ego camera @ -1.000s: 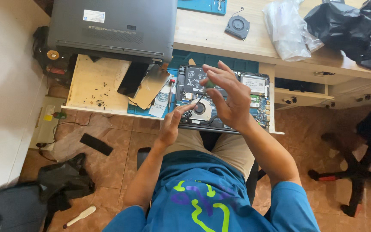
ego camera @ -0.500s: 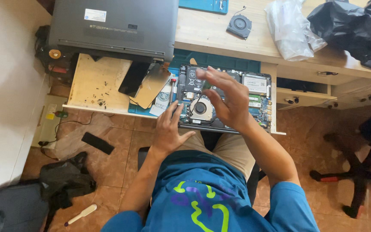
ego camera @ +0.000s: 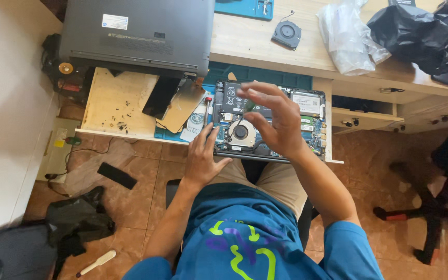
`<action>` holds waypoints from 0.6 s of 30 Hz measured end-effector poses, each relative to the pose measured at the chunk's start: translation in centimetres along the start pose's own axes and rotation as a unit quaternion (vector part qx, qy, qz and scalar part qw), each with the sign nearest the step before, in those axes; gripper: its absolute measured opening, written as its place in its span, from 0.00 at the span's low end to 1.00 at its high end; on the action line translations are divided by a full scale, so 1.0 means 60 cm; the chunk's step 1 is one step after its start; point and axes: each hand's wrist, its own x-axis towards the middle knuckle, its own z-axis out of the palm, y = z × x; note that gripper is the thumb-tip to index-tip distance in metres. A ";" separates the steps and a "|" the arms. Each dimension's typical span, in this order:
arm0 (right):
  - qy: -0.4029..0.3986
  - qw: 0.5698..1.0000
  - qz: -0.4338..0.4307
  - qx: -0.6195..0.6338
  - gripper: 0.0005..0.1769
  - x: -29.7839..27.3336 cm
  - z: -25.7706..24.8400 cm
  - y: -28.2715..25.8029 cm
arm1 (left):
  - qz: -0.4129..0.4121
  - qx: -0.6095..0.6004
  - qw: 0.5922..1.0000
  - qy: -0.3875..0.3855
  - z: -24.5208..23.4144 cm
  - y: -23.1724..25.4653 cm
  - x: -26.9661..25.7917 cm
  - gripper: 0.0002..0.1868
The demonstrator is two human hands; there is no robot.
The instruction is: The person removes the back cover of a laptop and uses a screwdriver to unscrew and remove the cooling fan. They then place a new fan into the laptop and secure it with screws.
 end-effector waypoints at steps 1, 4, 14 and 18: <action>0.000 1.000 0.000 0.000 0.16 -0.002 -0.002 0.000 | 0.000 0.000 1.000 0.000 0.001 -0.001 0.000 0.45; 0.010 1.000 0.014 -0.005 0.13 -0.008 -0.009 0.003 | 0.006 0.008 1.000 0.007 0.004 -0.003 0.001 0.47; -0.012 0.999 0.010 -0.047 0.12 -0.011 -0.004 0.010 | -0.004 0.005 1.000 -0.005 0.000 0.002 0.002 0.44; -0.022 1.000 -0.004 -0.022 0.13 0.005 0.007 -0.004 | -0.011 -0.003 1.000 -0.004 -0.005 0.008 0.004 0.43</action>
